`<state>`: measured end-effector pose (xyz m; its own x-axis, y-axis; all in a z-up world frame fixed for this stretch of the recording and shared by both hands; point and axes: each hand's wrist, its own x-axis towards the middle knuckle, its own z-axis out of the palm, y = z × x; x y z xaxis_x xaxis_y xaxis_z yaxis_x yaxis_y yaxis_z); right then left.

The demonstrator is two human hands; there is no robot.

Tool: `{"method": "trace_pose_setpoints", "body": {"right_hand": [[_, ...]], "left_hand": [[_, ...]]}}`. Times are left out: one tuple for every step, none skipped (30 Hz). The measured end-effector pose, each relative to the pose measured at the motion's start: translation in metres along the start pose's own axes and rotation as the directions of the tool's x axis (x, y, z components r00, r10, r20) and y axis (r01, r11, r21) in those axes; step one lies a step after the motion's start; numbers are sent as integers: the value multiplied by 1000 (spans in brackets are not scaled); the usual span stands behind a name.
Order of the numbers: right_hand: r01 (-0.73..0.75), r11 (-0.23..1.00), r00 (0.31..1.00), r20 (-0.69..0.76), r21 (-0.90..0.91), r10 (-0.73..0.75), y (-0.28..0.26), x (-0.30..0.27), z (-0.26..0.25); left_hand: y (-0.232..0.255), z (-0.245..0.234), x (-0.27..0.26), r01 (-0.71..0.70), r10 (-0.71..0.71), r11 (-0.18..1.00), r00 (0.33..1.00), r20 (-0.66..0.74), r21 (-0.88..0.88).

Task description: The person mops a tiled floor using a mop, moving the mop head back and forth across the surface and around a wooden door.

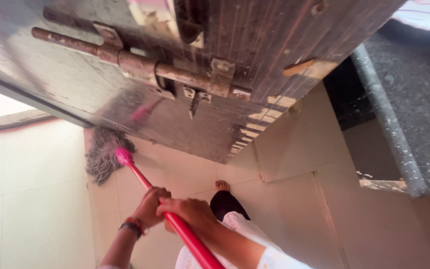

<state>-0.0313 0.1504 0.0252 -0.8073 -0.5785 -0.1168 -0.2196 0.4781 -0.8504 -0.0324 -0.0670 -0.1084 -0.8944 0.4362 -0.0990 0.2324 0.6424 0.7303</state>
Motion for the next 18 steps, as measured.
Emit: {"method": "trace_pose_setpoints", "body": {"right_hand": [[-5,1000,1000,-1,-3,5,-5,-8,-2],[4,1000,1000,-15,23,-4,-9,-13,-3],[19,999,999,-30,49,-17,-10,-15,-2],[17,999,999,-32,47,-16,-7,-10,0],[-45,995,998,48,86,41,-2,1,5],[-108,987,987,130,118,92,5,13,13],[-90,992,988,137,90,77,14,32,25],[-71,996,988,145,62,61,25,52,37],[-65,996,988,144,59,56,35,68,49],[98,993,994,51,59,-101,43,80,62],[251,967,968,-34,51,-249,51,78,74],[245,968,969,-30,54,-244,56,68,78],[133,989,989,55,63,-137,57,58,80],[22,998,989,143,61,-31,56,47,78],[25,998,990,135,62,-33,53,36,73],[18,998,994,104,53,-24,46,22,65],[7,999,997,79,43,-10,39,6,55],[5,999,997,77,44,-8,32,-6,43]], "left_hand": [[9,-2,-3,-4,4,1000,1000,2,-5],[15,-3,-6,16,-16,1000,1000,24,1],[18,-5,-7,36,-37,999,998,45,11],[15,-7,-4,33,-33,999,998,46,10],[9,-12,0,93,-92,993,996,-11,76],[2,-16,1,155,-146,978,987,-73,137],[-4,-21,-1,157,-148,978,986,-73,138],[-12,-27,0,232,-213,959,969,-126,165],[-20,-32,4,303,-269,934,945,-187,188],[-29,-35,7,303,-267,934,944,-193,189],[-34,-34,3,365,-348,895,931,-112,257],[-40,-31,-3,417,-430,847,902,-37,329],[-41,-23,-9,419,-432,845,901,-36,333],[-36,-9,-13,251,-237,948,967,-93,198],[-32,-6,-10,47,-33,996,983,-183,76],[-23,-9,-11,41,-26,996,983,-180,83],[-5,-5,-19,140,-127,983,986,-111,117],[16,-1,-23,234,-230,959,972,-46,158]]}}
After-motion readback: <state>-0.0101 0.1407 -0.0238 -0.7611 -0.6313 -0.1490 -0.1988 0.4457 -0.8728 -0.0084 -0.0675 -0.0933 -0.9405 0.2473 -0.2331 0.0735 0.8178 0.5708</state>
